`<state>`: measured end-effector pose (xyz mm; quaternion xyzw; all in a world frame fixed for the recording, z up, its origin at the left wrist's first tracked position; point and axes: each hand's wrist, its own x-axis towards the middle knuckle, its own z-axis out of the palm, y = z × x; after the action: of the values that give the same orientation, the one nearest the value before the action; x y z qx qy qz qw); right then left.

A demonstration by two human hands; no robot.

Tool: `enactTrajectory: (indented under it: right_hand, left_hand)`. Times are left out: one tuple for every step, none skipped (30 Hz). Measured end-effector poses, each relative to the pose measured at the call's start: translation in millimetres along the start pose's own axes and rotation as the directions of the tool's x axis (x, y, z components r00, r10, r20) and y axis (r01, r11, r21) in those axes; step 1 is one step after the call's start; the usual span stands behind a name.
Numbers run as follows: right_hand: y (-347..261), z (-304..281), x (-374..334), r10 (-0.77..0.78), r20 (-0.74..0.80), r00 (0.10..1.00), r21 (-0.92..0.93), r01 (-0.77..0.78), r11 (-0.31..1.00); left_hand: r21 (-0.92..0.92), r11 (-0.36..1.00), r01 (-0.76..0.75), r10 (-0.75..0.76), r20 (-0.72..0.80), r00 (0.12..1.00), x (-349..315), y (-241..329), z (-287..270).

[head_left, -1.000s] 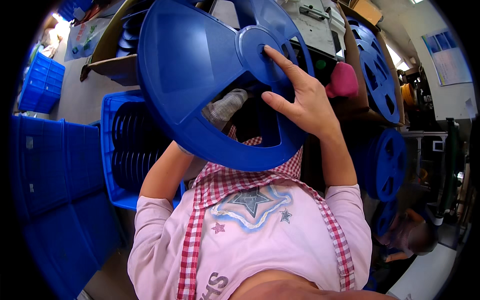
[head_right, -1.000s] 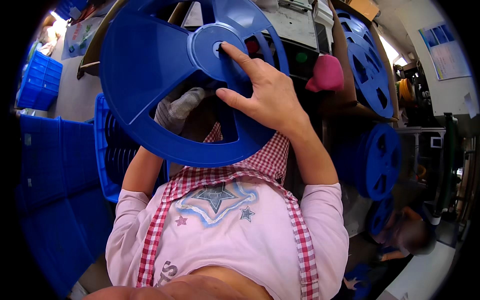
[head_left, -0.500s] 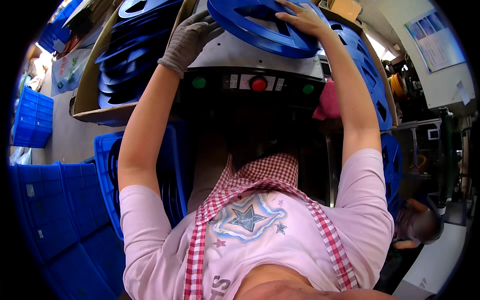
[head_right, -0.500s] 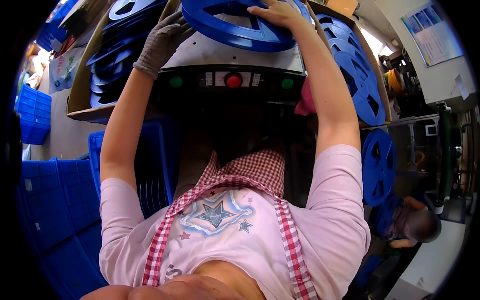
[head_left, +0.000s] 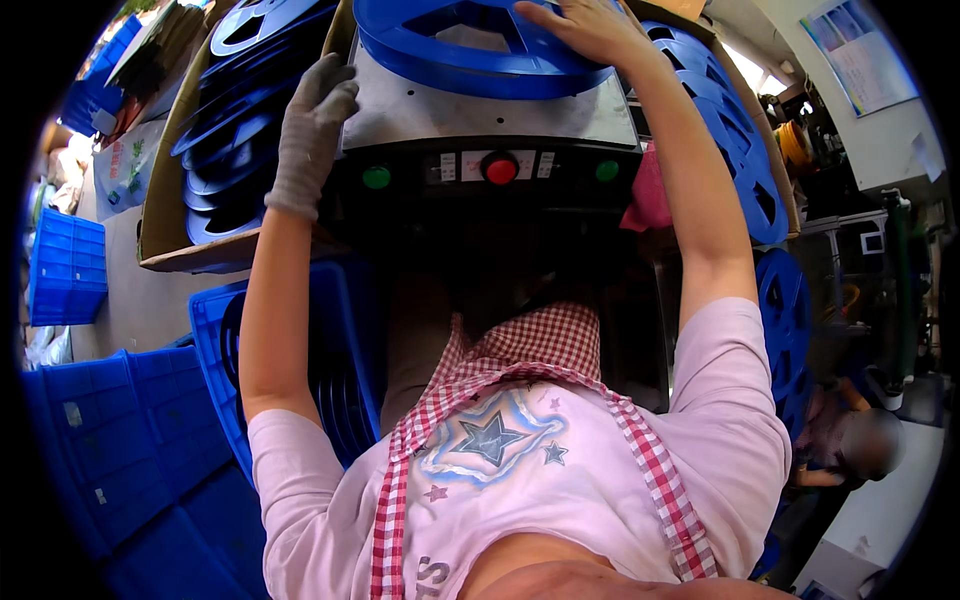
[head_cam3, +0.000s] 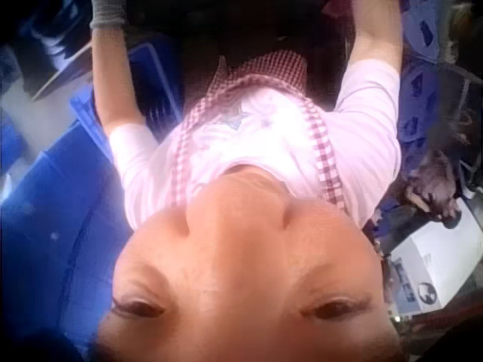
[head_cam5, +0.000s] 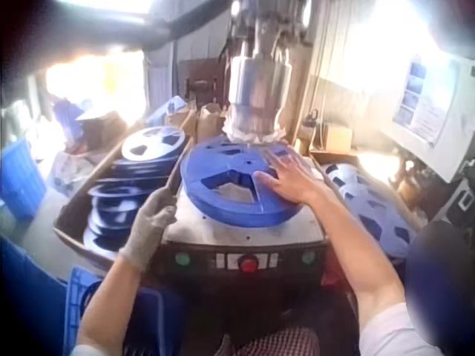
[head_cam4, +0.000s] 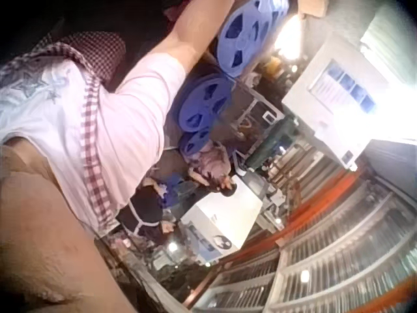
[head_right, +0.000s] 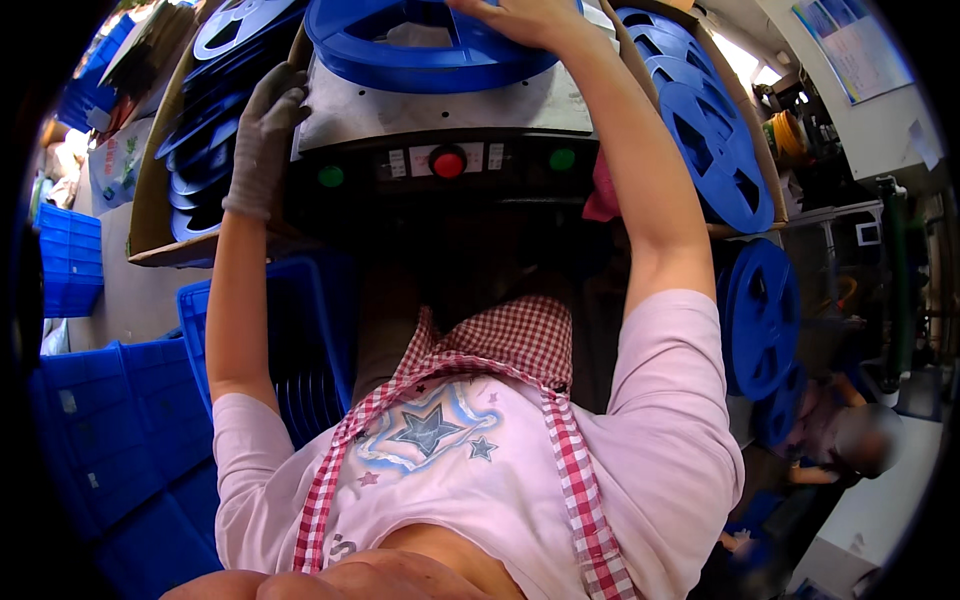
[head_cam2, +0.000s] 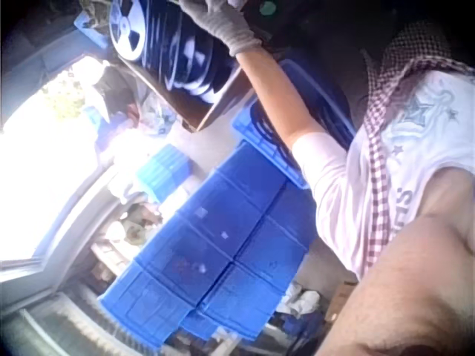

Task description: The person repeatedly picks up blue plastic spools from a blue crate, wipes them with a pink cloth, and places them into a cardboard box. The person then stacks the filled crate onto a pile of other crates.

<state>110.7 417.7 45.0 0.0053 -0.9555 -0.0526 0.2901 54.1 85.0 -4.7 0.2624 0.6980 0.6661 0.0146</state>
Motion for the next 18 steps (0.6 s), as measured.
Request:
enactTrajectory:
  right_hand:
    - [-8.6,-30.0,-21.5,0.046,0.024,0.999,0.246,-0.051,0.968]
    - [7.9,-29.1,-57.4,-0.022,-0.161,0.987,0.271,0.066,0.96]
    - [3.9,-44.3,-86.9,-0.026,-0.247,0.969,0.313,0.105,0.944]
    - [4.4,-48.6,-117.6,0.034,-0.174,0.984,0.344,0.029,0.939]
    - [7.3,-48.1,-146.7,0.052,-0.11,0.993,0.274,-0.02,0.962]
    - [9.1,-43.2,-166.3,0.072,-0.016,0.997,0.278,-0.065,0.958]
    - [12.1,-32.9,-180.8,0.084,0.06,0.995,0.236,-0.096,0.967]
    - [15.6,-25.1,-191.8,0.102,0.135,0.986,0.189,-0.127,0.974]
    - [17.0,-18.2,-196.8,0.111,0.117,0.987,0.172,-0.13,0.976]
    - [17.5,-13.2,-201.3,0.128,0.103,0.986,0.146,-0.142,0.979]
    - [16.3,-11.4,-203.1,0.126,0.071,0.99,0.155,-0.135,0.979]
    - [18.4,-12.1,-208.5,0.105,0.067,0.992,0.191,-0.116,0.975]
    - [14.6,-13.8,-211.7,0.074,0.08,0.994,0.225,-0.091,0.97]
    - [15.6,-14.5,-210.3,0.029,0.083,0.996,0.267,-0.05,0.962]
    - [26.0,-21.9,-214.2,0.082,0.072,0.994,0.309,-0.1,0.946]
    - [35.7,-25.7,-212.2,0.125,0.067,0.99,0.361,-0.141,0.922]
    - [65.4,-19.5,-213.7,0.201,-0.016,0.979,0.33,-0.184,0.926]
    - [91.2,-23.6,-215.0,0.351,-0.022,0.936,0.255,-0.334,0.907]
  left_hand:
    - [0.33,0.938,-0.104,0.122,-0.035,0.992,-18.3,1.5,-5.8]
    - [0.604,0.773,-0.194,0.249,-0.007,0.968,-33.8,7.0,-1.7]
    - [0.765,0.607,-0.214,0.282,0.044,0.958,-47.4,3.7,-5.2]
    - [0.839,0.494,-0.226,0.266,0.101,0.959,-57.8,-2.5,-9.3]
    - [0.896,0.402,-0.187,0.217,0.105,0.97,-69.2,-1.3,-3.2]
    - [0.939,0.301,-0.166,0.171,0.118,0.978,-73.4,-1.1,2.0]
    - [0.949,0.278,-0.15,0.155,0.11,0.982,-74.5,-2.0,4.8]
    - [0.956,0.258,-0.138,0.141,0.104,0.984,-73.4,-4.3,4.2]
    - [0.963,0.238,-0.127,0.128,0.099,0.987,-72.0,-7.5,2.3]
    - [0.966,0.217,-0.138,0.145,0.108,0.984,-72.0,-13.9,1.6]
    - [0.969,0.222,-0.11,0.111,0.087,0.99,-75.7,-10.9,0.9]
    - [0.967,0.237,-0.091,0.08,0.074,0.994,-79.7,-8.3,4.9]
    - [0.954,0.274,-0.119,0.102,0.094,0.99,-87.2,-3.7,6.5]
    - [0.944,0.303,-0.134,0.13,0.098,0.987,-93.6,-1.7,3.0]
    - [0.943,0.265,-0.203,0.192,0.154,0.969,-102.2,-4.4,0.2]
    - [0.936,0.291,-0.199,0.205,0.143,0.968,-109.4,-0.7,-2.3]
    - [0.922,0.331,-0.202,0.208,0.138,0.968,-114.6,3.8,-0.6]
    - [0.908,0.366,-0.203,0.207,0.133,0.969,-118.9,11.3,0.2]
